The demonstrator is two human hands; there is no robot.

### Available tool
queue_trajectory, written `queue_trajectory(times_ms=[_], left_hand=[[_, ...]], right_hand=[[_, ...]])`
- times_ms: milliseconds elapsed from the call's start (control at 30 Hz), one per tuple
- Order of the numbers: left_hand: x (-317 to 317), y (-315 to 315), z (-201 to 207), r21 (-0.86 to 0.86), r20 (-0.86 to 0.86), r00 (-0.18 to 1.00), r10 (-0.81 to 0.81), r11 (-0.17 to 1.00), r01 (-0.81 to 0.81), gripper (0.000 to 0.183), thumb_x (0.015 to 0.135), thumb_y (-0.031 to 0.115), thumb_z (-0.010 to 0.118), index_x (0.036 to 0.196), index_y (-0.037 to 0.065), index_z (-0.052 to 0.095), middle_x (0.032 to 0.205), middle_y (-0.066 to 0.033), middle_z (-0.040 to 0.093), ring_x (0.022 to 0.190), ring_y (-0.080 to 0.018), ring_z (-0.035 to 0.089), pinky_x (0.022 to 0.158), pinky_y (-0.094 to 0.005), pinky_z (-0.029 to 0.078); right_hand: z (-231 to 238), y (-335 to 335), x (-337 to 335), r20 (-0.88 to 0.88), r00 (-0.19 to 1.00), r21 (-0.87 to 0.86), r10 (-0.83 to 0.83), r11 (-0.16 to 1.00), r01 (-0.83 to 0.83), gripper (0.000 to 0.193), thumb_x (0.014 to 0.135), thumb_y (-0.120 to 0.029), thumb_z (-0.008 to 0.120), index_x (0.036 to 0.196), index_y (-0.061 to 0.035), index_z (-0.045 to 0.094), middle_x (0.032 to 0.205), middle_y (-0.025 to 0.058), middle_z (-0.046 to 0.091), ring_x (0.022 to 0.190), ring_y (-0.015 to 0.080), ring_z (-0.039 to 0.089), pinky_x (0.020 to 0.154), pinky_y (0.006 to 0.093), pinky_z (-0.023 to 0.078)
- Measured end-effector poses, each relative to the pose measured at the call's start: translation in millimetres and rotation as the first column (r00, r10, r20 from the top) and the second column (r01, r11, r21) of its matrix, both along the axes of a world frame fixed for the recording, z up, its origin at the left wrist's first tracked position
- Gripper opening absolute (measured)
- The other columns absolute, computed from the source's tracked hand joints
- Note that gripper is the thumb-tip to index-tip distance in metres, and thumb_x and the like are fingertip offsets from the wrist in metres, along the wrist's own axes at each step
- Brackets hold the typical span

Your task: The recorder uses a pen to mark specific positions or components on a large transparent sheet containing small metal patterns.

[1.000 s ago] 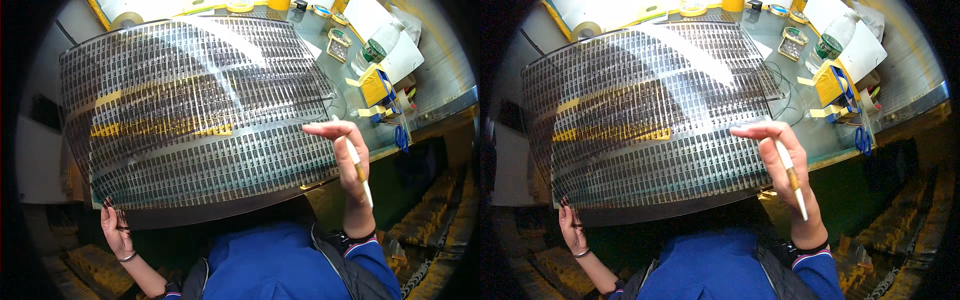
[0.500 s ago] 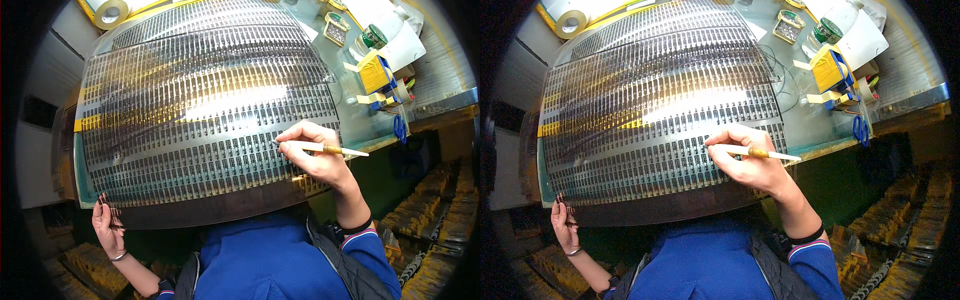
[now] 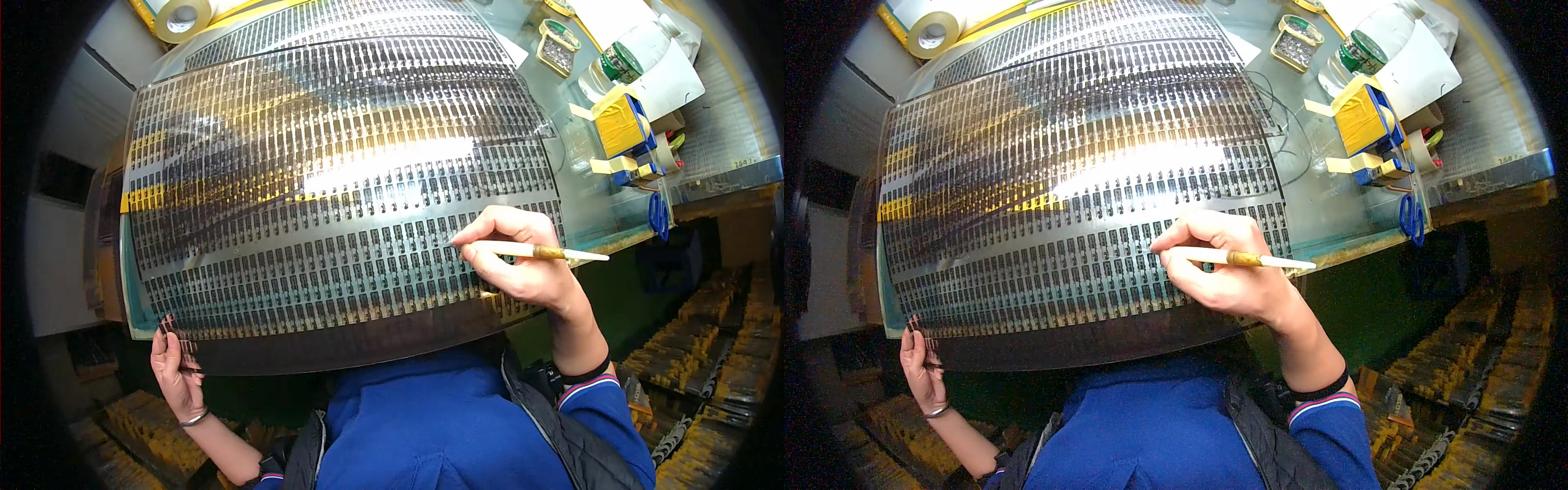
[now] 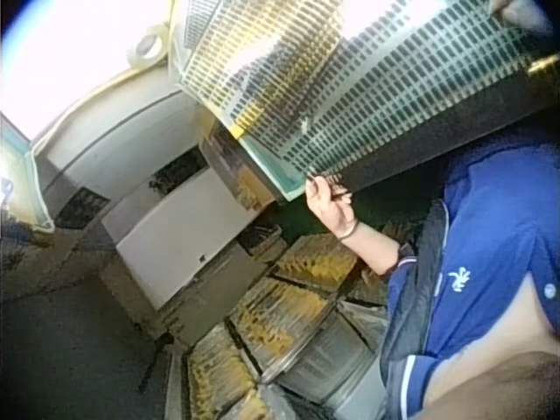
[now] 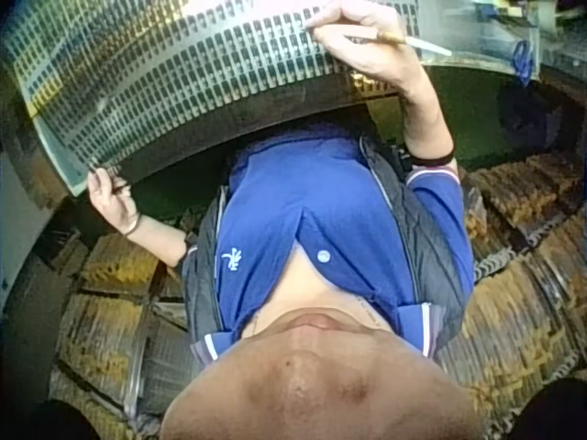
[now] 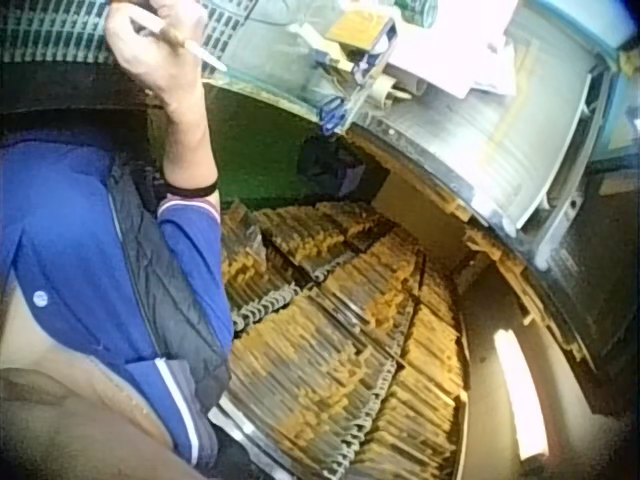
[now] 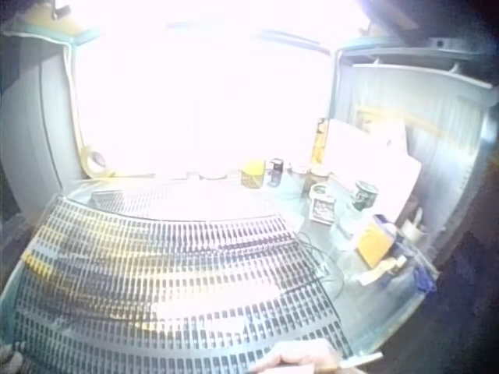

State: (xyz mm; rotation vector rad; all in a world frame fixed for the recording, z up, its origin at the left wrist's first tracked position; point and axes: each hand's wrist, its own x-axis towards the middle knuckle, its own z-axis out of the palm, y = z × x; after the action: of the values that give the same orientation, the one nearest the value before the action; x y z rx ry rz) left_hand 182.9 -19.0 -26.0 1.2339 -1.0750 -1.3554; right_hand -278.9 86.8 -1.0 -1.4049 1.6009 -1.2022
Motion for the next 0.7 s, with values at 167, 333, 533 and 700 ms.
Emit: queue_trajectory(times_ms=[167, 333, 533, 700], left_hand=[[2.2, -0.8, -6.6, -0.013, -0.02, 1.0, 0.02, 1.0, -0.021, 0.023, 0.099, 0.011, 0.052, 0.12, 0.004, 0.059, 0.075, -0.0001, 0.068, 0.04, -0.0031, 0.051, 0.031, -0.0175, 0.037], [-1.5, -0.4, -1.8, -0.005, -0.005, 0.999, 0.047, 0.999, -0.047, 0.022, 0.099, 0.011, 0.051, 0.119, 0.004, 0.059, 0.075, 0.0005, 0.067, 0.041, -0.0026, 0.052, 0.032, -0.0172, 0.037], [-3.1, -0.3, 4.9, -0.017, -0.011, 0.999, -0.041, 0.999, 0.041, 0.02, 0.1, 0.011, 0.051, 0.116, 0.005, 0.06, 0.076, 0.0012, 0.066, 0.042, -0.0024, 0.052, 0.032, -0.0176, 0.037], [4.1, -3.1, 3.8, -0.015, -0.035, 0.995, -0.096, 0.995, 0.095, 0.021, 0.098, 0.009, 0.053, 0.117, 0.005, 0.06, 0.087, 0.0013, 0.069, 0.057, -0.0015, 0.06, 0.041, -0.0171, 0.045]], right_hand=[[4.1, -0.8, 0.9, 0.038, 0.998, 0.11, -0.052, 0.993, 0.048, 0.014, 0.08, -0.006, 0.062, 0.091, -0.0006, 0.071, 0.071, 0.005, 0.066, 0.065, 0.006, 0.06, 0.06, 0.0232, 0.048], [0.7, 0.3, -2.9, 0.004, 1.0, 0.048, 0.025, 0.999, -0.025, 0.013, 0.08, -0.007, 0.063, 0.089, -0.0004, 0.071, 0.07, 0.004, 0.066, 0.064, 0.0055, 0.059, 0.058, 0.0225, 0.047], [-0.5, -1.4, 1.2, 0.042, 0.998, 0.021, -0.04, 0.999, 0.039, 0.013, 0.081, -0.006, 0.063, 0.091, -0.0007, 0.071, 0.07, 0.0026, 0.065, 0.062, 0.0048, 0.057, 0.057, 0.022, 0.046], [-0.7, -2.5, -1.2, 0.058, 0.998, 0.04, -0.023, 0.999, 0.021, 0.012, 0.081, -0.006, 0.063, 0.09, -0.0007, 0.071, 0.07, 0.0022, 0.065, 0.062, 0.0051, 0.057, 0.057, 0.0223, 0.046]])
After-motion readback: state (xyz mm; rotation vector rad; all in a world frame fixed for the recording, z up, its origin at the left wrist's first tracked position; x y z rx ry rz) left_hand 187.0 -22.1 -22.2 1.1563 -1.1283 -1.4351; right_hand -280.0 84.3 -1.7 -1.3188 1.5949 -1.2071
